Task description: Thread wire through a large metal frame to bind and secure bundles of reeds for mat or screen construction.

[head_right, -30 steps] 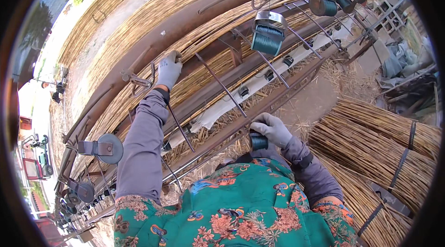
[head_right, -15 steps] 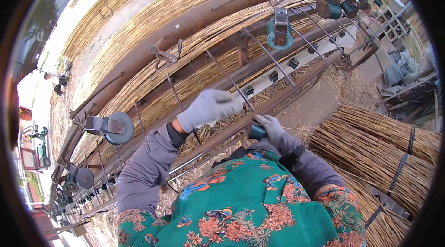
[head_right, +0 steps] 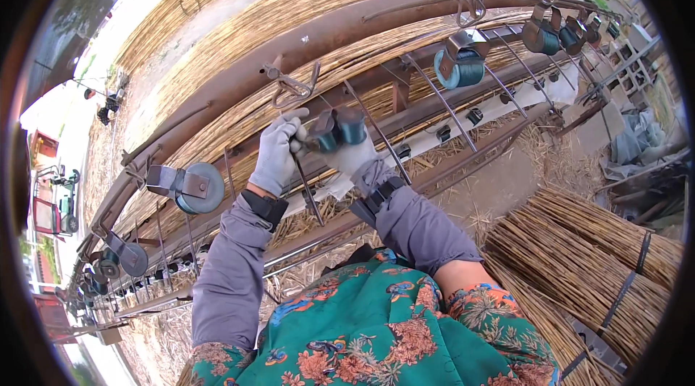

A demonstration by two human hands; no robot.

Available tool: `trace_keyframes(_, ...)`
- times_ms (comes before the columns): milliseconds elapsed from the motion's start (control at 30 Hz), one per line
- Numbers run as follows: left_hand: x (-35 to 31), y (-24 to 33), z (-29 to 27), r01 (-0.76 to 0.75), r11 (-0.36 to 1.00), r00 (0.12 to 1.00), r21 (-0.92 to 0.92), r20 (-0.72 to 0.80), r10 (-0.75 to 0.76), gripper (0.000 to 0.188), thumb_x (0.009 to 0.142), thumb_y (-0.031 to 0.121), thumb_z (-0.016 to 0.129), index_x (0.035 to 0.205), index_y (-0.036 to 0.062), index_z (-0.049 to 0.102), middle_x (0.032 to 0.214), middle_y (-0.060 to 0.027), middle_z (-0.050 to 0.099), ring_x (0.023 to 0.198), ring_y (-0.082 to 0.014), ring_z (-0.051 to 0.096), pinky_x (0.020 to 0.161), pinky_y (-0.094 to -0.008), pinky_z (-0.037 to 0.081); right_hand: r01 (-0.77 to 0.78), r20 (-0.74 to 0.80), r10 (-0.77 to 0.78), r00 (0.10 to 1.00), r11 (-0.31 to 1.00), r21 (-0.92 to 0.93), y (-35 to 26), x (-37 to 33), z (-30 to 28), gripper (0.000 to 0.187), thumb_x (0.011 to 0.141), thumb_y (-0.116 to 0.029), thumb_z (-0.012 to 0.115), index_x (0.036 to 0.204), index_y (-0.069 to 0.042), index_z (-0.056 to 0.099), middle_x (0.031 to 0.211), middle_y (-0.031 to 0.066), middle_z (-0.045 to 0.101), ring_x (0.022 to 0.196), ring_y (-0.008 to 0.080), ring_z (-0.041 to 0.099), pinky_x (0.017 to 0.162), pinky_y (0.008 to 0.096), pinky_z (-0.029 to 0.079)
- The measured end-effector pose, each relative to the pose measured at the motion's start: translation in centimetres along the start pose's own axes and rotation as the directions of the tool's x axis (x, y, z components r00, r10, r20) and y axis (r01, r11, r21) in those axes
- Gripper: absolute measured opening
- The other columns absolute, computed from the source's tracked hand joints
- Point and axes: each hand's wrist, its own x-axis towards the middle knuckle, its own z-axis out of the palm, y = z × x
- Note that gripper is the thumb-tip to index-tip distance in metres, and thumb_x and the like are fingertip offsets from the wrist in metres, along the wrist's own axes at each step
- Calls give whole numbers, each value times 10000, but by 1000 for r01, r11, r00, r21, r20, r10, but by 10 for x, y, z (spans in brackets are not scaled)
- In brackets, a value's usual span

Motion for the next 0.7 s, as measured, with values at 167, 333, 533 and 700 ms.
trace_keyframes(167,12,-27,-15,1,972,1000,233,29,-8,236,951,42,484,1142,-24,605,682,-41,581,532,-106,538,493,-233,414,-176,-130,201,971,968,179,9,-66,13,534,968,-457,509,1259,-10,538,1286,213,590,1216,369,549,1047,528,428)
trace_keyframes(333,22,-30,-10,-43,836,999,547,9,46,242,941,82,535,1158,-5,595,848,-102,672,638,-119,630,578,-251,497,-423,-169,397,902,891,-165,-6,-126,149,656,953,-437,504,1399,39,430,1101,214,664,888,323,679,780,428,560)
trace_keyframes(533,-39,-19,44,292,949,892,-122,392,-224,366,1027,272,476,1249,-18,509,1177,-205,628,1047,-294,646,873,-416,561,-241,-463,327,824,-537,-808,-48,-114,304,507,931,-382,609,1184,54,551,824,75,685,775,167,677,686,318,523)
trace_keyframes(700,-121,-21,93,-118,992,747,-45,654,119,535,1015,430,471,1295,-24,521,1005,-57,642,964,-112,601,818,-273,488,-365,-362,372,854,-65,-929,-64,-74,338,471,931,-291,611,1238,60,549,881,104,685,744,155,668,627,279,524)
